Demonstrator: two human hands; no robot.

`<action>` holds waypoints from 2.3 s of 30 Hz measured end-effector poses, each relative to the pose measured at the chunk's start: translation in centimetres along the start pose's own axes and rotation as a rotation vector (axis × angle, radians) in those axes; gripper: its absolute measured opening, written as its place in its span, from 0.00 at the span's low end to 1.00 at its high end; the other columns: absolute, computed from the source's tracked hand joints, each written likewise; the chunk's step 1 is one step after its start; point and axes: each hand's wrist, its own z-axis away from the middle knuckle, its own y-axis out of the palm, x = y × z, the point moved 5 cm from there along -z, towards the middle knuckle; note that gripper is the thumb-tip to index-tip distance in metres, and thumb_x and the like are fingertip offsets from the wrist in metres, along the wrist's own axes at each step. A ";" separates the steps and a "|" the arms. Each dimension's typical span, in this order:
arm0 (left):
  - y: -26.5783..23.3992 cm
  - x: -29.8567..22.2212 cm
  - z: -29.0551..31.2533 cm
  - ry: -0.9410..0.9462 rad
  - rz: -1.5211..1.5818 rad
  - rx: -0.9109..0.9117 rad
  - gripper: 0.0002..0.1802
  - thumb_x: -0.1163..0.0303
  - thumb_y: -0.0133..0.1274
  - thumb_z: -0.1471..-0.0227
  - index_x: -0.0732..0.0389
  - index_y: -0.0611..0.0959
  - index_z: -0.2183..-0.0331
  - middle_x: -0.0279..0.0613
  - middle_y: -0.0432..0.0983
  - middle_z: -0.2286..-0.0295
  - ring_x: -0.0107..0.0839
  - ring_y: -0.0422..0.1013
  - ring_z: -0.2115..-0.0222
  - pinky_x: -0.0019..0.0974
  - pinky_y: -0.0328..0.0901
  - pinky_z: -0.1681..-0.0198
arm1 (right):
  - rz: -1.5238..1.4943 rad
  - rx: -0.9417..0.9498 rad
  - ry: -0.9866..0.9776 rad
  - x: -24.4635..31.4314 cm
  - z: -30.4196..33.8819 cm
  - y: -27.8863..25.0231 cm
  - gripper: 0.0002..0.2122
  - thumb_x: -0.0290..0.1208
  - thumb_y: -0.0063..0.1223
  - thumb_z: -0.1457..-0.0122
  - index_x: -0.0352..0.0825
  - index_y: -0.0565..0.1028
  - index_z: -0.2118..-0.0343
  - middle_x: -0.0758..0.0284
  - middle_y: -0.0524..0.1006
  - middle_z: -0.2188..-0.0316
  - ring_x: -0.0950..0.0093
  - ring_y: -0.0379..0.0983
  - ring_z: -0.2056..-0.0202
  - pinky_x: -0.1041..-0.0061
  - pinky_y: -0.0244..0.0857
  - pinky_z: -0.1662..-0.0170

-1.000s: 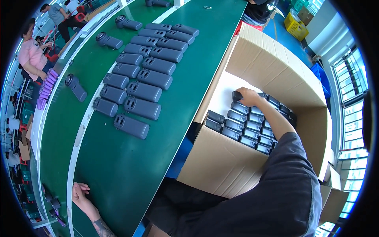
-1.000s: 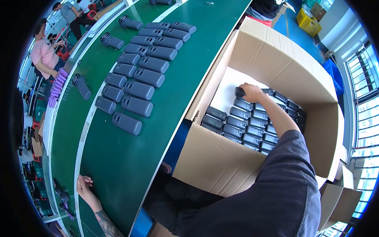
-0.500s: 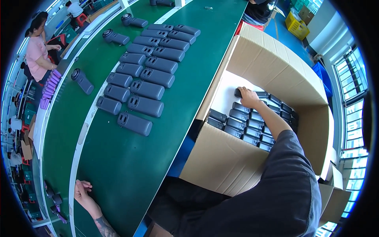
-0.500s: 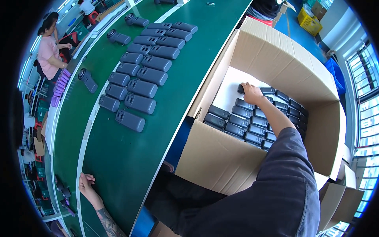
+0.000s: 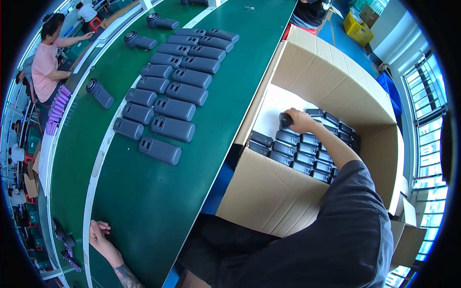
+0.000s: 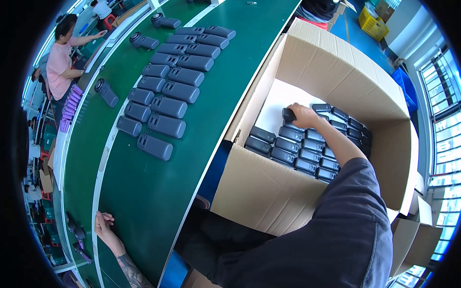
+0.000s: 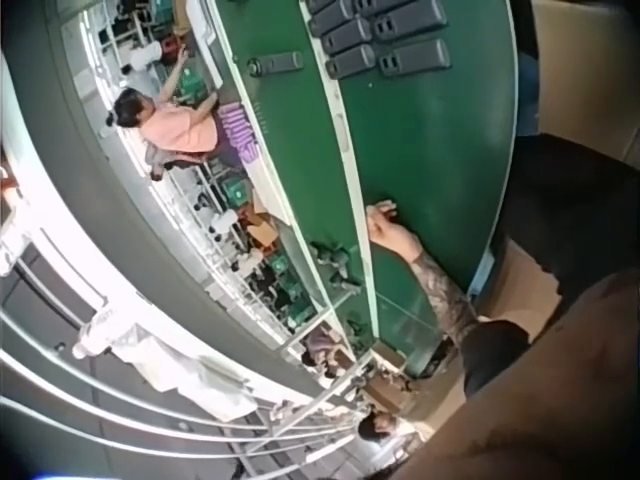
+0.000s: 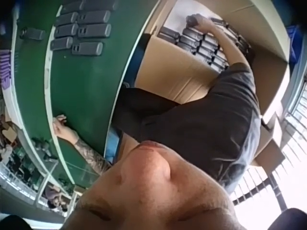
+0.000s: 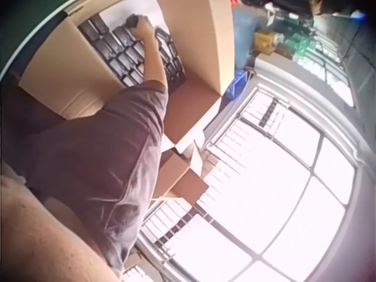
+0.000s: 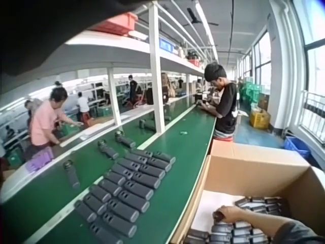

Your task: Assembling handheld electronic devices by inserting internal components and batteries, then packing the finished units into a cardboard box.

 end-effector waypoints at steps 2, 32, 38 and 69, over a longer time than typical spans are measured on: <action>-0.3 0.2 -0.1 0.003 0.006 0.003 0.22 0.58 0.43 0.32 0.59 0.78 0.76 0.34 0.73 0.78 0.22 0.65 0.76 0.26 0.58 0.67 | 0.095 0.054 -0.091 1.0 0.5 1.5 0.27 0.26 0.61 0.46 0.35 0.66 0.42 0.58 0.73 0.50 0.62 0.74 0.50 0.66 0.72 0.48; 0.1 0.2 -0.2 -0.001 0.067 0.009 0.24 0.60 0.44 0.33 0.61 0.77 0.79 0.36 0.75 0.79 0.23 0.66 0.78 0.25 0.59 0.69 | 0.177 0.014 -0.133 4.8 3.9 3.9 0.29 0.27 0.57 0.48 0.32 0.61 0.42 0.54 0.71 0.51 0.56 0.74 0.52 0.59 0.72 0.53; -0.1 0.4 0.1 0.001 0.118 0.026 0.24 0.61 0.45 0.34 0.61 0.77 0.80 0.36 0.75 0.80 0.23 0.65 0.78 0.25 0.60 0.70 | 0.213 0.077 -0.097 5.1 3.6 3.4 0.33 0.27 0.59 0.48 0.32 0.58 0.39 0.52 0.71 0.50 0.56 0.75 0.53 0.59 0.74 0.54; -2.2 -0.5 5.9 0.398 -0.200 0.137 0.31 0.61 0.50 0.39 0.59 0.64 0.38 0.52 0.59 0.41 0.48 0.60 0.42 0.47 0.52 0.36 | -0.313 0.302 -1.032 58.8 15.7 -15.5 0.38 0.40 0.61 0.44 0.24 0.56 0.38 0.44 0.75 0.53 0.51 0.77 0.56 0.62 0.71 0.53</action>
